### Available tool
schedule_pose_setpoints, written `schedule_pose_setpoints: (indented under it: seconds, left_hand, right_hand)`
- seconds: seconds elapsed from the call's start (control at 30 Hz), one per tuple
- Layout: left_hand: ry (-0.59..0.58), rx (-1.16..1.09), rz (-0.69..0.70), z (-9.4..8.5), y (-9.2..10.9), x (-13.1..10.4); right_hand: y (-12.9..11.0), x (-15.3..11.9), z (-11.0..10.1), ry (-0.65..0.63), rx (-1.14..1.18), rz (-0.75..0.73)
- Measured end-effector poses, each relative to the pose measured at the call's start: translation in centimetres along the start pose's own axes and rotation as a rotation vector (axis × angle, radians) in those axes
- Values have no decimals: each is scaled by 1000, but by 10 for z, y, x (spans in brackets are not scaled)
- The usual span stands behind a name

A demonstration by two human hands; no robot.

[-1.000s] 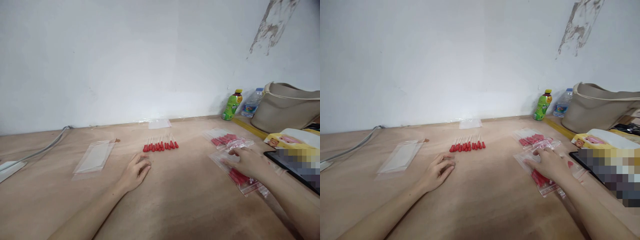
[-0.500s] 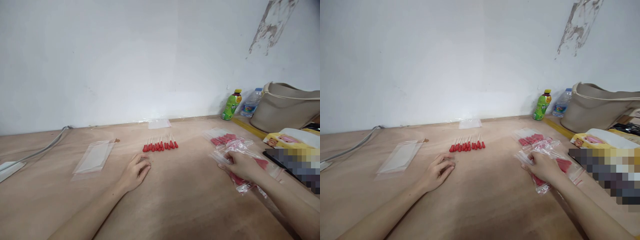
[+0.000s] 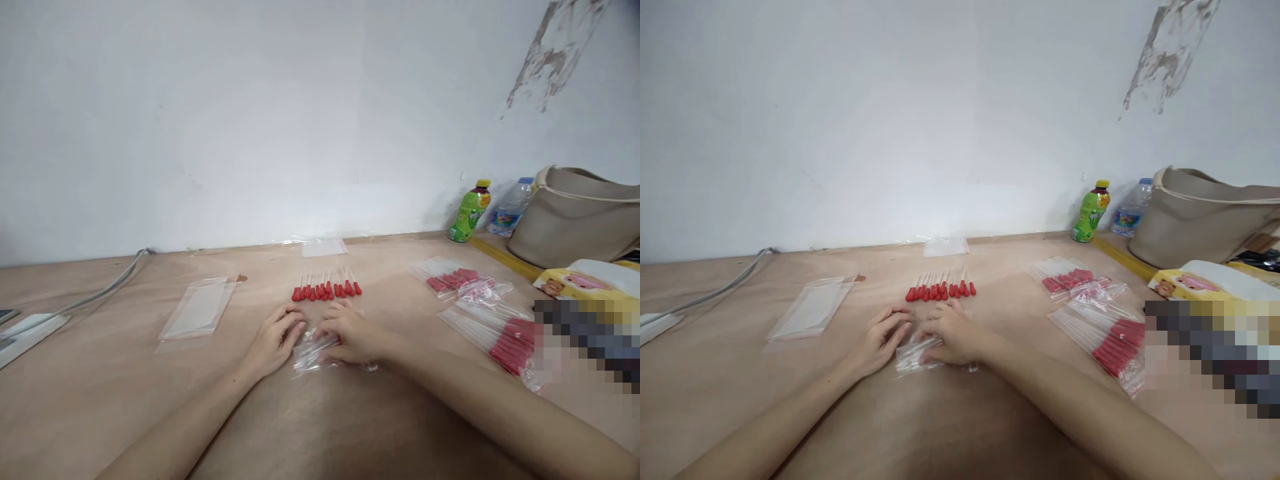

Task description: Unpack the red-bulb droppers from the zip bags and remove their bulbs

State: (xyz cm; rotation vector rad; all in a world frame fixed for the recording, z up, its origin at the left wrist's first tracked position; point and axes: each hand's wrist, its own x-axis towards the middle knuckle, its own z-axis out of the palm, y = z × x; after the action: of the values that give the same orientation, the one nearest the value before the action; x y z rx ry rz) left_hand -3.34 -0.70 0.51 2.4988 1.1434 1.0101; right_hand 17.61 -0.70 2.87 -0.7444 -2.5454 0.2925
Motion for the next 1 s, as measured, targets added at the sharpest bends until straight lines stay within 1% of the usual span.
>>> schedule_pose_setpoints:
  seconds: [0.07,0.13,0.17,0.23,0.3,0.37,0.47,0.57,0.6,0.63,0.67,0.73,0.77,0.8,0.9,1.0]
  left_hand:
    - [31,-52,-65,-1,-5,1]
    - [59,-114,-170,-1,-10,4]
    - [55,-139,-229,-1,-11,5]
    - [-21,-161,-325,-1,-12,8]
    - [-135,-144,-373,0,-9,10]
    - [-198,-102,-386,0,-5,11]
    - [-235,-40,-396,-2,-1,11]
    - [-329,-5,-449,-11,-1,11]
    - [-342,14,-460,-13,-1,11]
    - [-329,41,-454,-16,-1,11]
    - [-289,72,-426,-18,1,11]
    - [-168,115,-315,-18,8,10]
    - [-123,114,-250,-16,13,10]
    - [-109,94,-189,-14,18,10]
    - [-179,9,-42,-3,32,12]
    - [-208,-19,53,7,37,16]
  right_hand:
    - [4,5,9,173,-8,60]
    - [12,1,11,306,-3,188]
    - [18,-4,10,350,3,271]
    - [30,-16,7,382,9,461]
    - [41,-29,4,351,-4,636]
    - [48,-39,2,276,-4,729]
    - [47,-46,1,187,42,739]
    - [36,-46,0,103,135,694]
    - [33,-44,0,77,163,677]
    - [29,-42,0,55,185,659]
    - [27,-41,1,38,202,643]
    - [24,-38,3,23,227,627]
    - [23,-37,4,21,240,627]
    - [23,-36,5,22,256,634]
    - [23,-33,8,54,304,665]
    - [21,-33,8,106,312,656]
